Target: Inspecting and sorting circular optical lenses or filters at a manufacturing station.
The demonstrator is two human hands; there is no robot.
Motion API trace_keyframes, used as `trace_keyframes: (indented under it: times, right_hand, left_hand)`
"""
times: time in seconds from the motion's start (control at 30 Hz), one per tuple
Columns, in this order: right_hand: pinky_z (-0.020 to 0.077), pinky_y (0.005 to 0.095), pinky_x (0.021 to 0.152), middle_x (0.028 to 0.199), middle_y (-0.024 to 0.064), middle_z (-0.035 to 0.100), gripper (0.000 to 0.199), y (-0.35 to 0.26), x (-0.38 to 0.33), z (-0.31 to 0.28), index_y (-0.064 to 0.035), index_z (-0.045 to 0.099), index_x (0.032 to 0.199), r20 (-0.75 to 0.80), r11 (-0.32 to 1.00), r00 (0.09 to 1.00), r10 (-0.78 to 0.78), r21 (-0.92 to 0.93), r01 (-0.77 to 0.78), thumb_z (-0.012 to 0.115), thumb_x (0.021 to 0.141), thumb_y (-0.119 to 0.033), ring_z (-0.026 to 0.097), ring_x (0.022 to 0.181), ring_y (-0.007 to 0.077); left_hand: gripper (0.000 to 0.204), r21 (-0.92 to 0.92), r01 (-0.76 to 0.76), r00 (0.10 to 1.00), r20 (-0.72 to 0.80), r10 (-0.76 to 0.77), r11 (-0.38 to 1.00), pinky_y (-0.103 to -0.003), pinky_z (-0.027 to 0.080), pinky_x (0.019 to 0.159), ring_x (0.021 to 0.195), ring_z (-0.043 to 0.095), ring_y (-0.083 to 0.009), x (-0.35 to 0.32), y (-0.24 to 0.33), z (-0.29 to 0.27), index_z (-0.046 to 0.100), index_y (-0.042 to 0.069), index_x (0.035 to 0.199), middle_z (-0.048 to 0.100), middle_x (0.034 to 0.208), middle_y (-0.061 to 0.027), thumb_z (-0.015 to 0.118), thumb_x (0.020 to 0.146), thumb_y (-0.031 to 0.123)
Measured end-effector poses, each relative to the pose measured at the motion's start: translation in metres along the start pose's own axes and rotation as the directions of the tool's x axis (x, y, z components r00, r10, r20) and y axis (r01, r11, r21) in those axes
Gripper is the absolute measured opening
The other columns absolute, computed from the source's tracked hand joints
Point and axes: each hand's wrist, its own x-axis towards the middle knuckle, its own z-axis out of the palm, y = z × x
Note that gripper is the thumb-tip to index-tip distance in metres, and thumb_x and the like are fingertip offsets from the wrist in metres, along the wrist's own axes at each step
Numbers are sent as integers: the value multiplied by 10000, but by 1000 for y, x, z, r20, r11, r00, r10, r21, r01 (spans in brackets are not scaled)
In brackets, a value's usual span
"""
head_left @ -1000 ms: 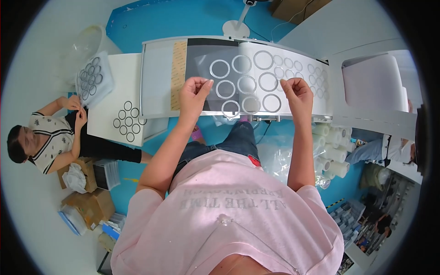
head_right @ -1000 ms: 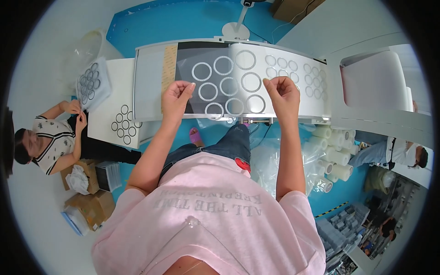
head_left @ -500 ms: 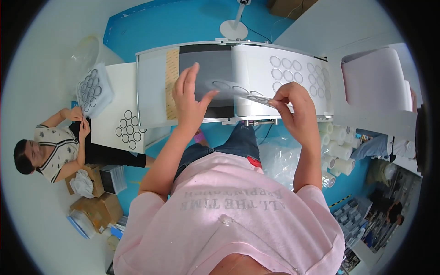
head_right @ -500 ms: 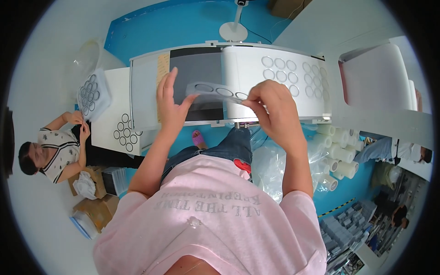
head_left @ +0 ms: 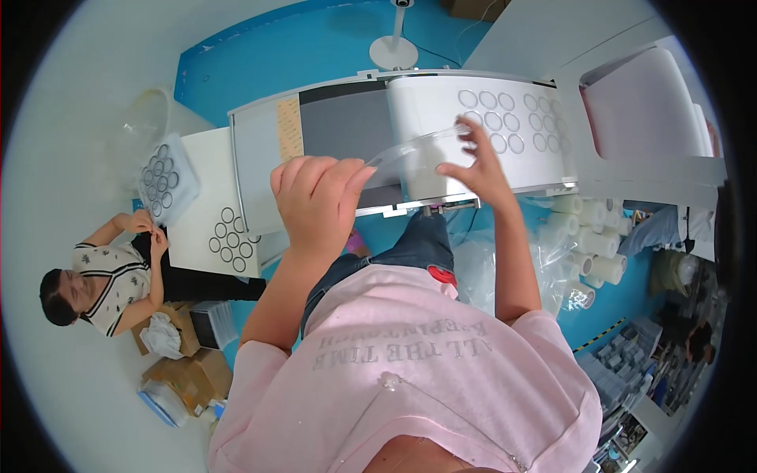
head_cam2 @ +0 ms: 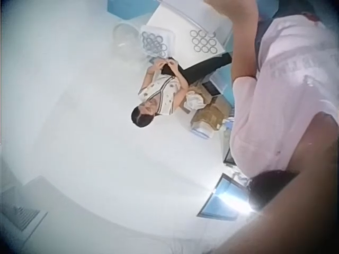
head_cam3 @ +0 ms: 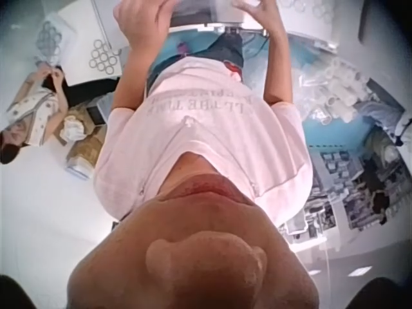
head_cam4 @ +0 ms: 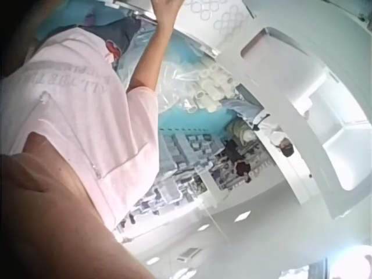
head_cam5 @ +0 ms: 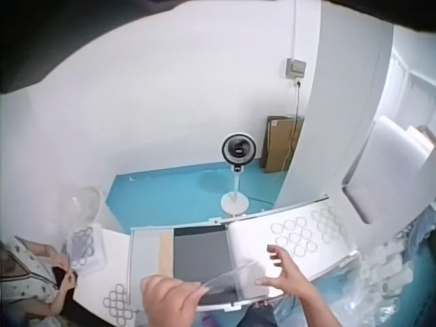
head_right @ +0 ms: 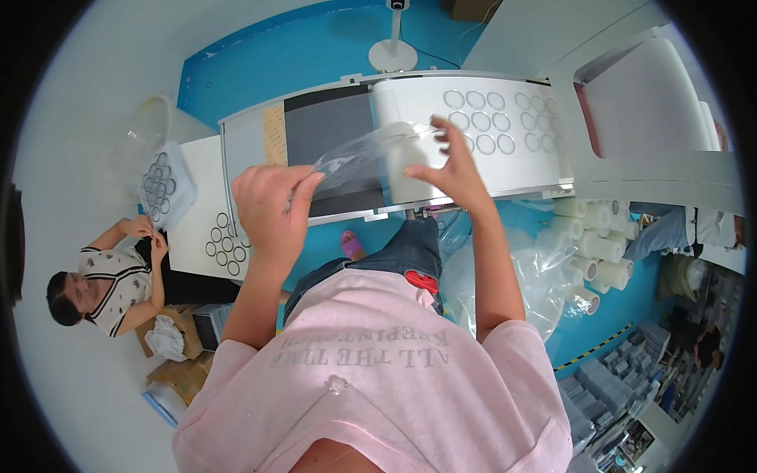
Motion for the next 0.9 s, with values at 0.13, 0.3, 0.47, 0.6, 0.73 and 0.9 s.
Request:
trace_keyframes:
  times: [0.13, 0.3, 0.47, 0.6, 0.73, 0.9]
  right_hand:
    - [435, 328, 943, 1162, 82, 565, 550, 22, -12, 33, -23, 526, 1210, 136, 913, 987, 89, 385, -135, 774, 793, -282, 535, 1085, 192]
    - [434, 232, 731, 770, -13, 585, 175, 25, -6, 29, -50, 606, 845, -49, 786, 988, 145, 612, -85, 662, 903, -206, 522, 739, 76]
    - [428, 208, 567, 675, -25, 585, 229, 42, 27, 9, -29, 624, 823, -68, 917, 967, 245, 342, -208, 718, 859, -234, 514, 607, 56]
    - [438, 235, 534, 660, 15, 621, 252, 85, 63, -8, -20, 627, 778, -115, 979, 974, 193, 95, -183, 748, 819, -238, 549, 579, 82]
    - [459, 270, 563, 668, 40, 636, 255, 104, 94, -19, -20, 627, 773, -141, 965, 965, 221, -111, -237, 758, 782, -238, 577, 587, 122]
    - [463, 277, 580, 677, 45, 639, 268, 128, 112, -25, -20, 630, 776, -91, 959, 976, 196, -191, -210, 753, 775, -257, 583, 601, 134]
  left_hand:
    - [129, -137, 149, 989, 41, -145, 979, -327, 368, 743, 718, 530, -169, 5, 6, -7, 660, 151, 828, 579, 738, 28, 761, 750, 169]
    - [95, -321, 412, 911, 145, -386, 853, -282, 430, 668, 670, 546, -122, 2, -4, 11, 658, 81, 838, 612, 736, 3, 735, 800, 122]
    - [160, -492, 740, 667, 448, -595, 459, -215, 474, 564, 634, 570, -56, -24, -58, 91, 632, -9, 844, 654, 729, -34, 721, 837, 124]
    - [199, -413, 820, 571, 559, -601, 396, -207, 455, 525, 626, 578, -67, -41, -80, 162, 621, -10, 864, 644, 745, -35, 737, 830, 147]
    - [231, -366, 841, 541, 579, -610, 398, -216, 452, 493, 554, 582, -85, -37, -82, 198, 622, -4, 837, 648, 692, -48, 754, 808, 183]
    - [269, -208, 843, 512, 592, -623, 495, -285, 486, 529, 549, 653, -150, -31, -81, 213, 622, 18, 775, 667, 677, -72, 764, 783, 246]
